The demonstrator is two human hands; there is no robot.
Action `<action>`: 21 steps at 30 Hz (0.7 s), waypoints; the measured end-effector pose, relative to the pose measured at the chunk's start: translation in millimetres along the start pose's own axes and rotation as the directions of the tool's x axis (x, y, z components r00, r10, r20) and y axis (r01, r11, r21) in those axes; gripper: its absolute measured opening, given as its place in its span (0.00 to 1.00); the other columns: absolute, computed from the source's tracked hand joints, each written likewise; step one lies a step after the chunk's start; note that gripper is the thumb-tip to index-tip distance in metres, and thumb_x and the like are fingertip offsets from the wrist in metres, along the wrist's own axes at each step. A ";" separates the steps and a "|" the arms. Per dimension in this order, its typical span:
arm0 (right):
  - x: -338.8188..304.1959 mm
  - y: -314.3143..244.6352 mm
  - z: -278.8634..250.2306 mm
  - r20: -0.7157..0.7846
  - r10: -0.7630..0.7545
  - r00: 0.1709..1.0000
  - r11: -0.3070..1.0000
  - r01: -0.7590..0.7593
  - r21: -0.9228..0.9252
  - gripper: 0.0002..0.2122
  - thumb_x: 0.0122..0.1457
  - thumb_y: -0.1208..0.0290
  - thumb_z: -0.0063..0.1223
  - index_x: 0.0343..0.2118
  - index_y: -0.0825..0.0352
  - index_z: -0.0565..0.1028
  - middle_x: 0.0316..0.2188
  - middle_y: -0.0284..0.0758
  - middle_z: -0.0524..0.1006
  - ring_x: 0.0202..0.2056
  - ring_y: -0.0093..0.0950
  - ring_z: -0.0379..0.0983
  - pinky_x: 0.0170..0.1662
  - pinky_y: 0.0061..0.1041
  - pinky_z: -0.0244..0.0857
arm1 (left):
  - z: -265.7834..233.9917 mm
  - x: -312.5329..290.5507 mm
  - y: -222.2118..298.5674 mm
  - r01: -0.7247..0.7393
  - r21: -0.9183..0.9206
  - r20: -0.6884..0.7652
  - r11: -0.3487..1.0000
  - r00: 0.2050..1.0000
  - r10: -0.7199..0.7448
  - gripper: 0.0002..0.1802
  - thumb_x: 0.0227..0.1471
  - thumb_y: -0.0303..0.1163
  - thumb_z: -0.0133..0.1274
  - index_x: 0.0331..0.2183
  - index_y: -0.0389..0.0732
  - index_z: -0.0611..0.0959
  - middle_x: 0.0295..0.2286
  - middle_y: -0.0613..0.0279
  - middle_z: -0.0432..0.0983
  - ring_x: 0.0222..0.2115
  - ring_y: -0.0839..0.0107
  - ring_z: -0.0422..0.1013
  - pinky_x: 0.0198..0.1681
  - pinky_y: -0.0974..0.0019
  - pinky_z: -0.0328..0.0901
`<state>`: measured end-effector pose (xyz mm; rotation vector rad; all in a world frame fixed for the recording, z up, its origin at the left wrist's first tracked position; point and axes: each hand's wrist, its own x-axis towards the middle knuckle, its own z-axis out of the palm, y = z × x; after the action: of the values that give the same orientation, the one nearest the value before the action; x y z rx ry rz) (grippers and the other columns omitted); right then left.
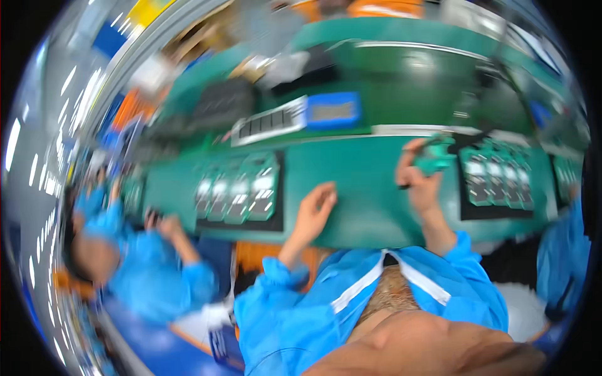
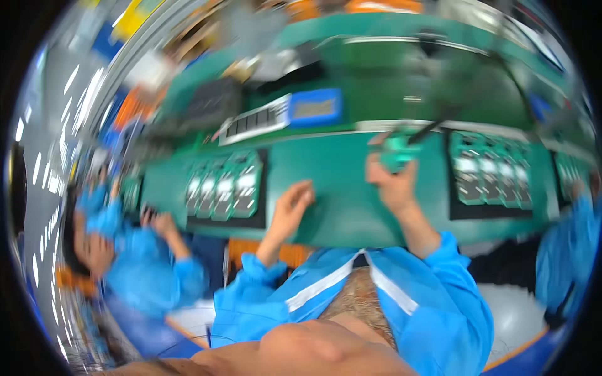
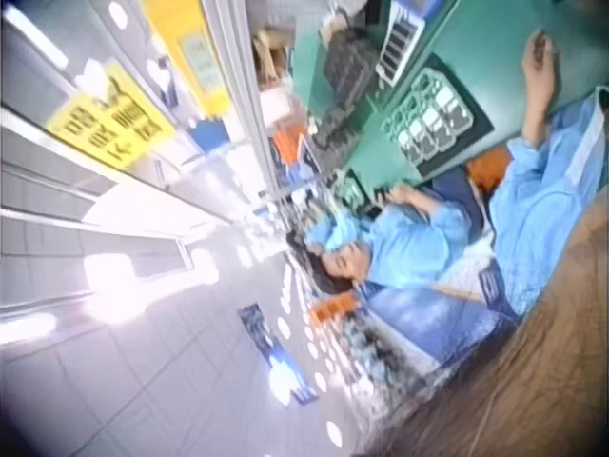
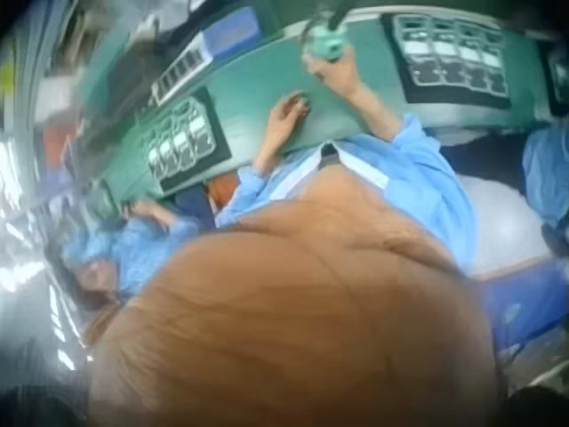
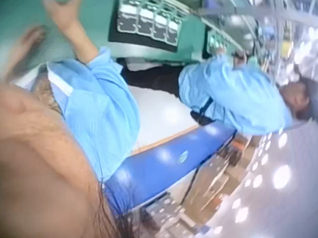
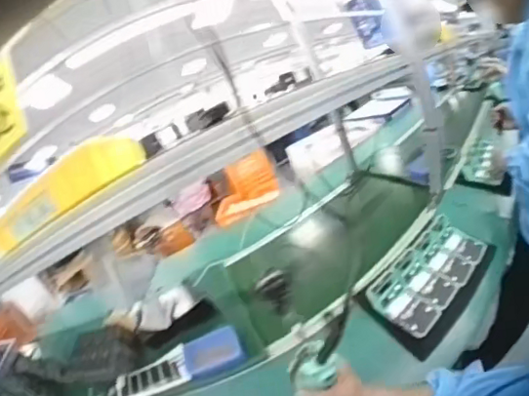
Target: Assembling electronic components onto green circuit board housings using an electric screwdriver on an assembly line.
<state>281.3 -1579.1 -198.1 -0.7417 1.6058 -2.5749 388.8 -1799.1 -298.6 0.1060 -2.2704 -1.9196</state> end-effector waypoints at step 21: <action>-3.7 39.4 33.6 0.013 0.063 0.998 0.998 -0.063 -0.026 0.14 0.51 0.79 0.47 0.42 0.69 0.64 0.20 0.30 0.67 0.18 0.17 0.63 0.21 0.16 0.59 | -379.7 -19.3 -132.6 0.431 0.280 -0.737 0.858 0.669 -0.096 0.23 0.49 0.44 0.54 0.39 0.33 0.81 0.37 0.45 0.76 0.40 0.61 0.72 0.44 0.64 0.63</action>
<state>289.0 -1625.1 -221.0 -0.6969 1.6345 -2.5053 466.2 -2187.7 -370.2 1.1015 -2.1137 -1.0865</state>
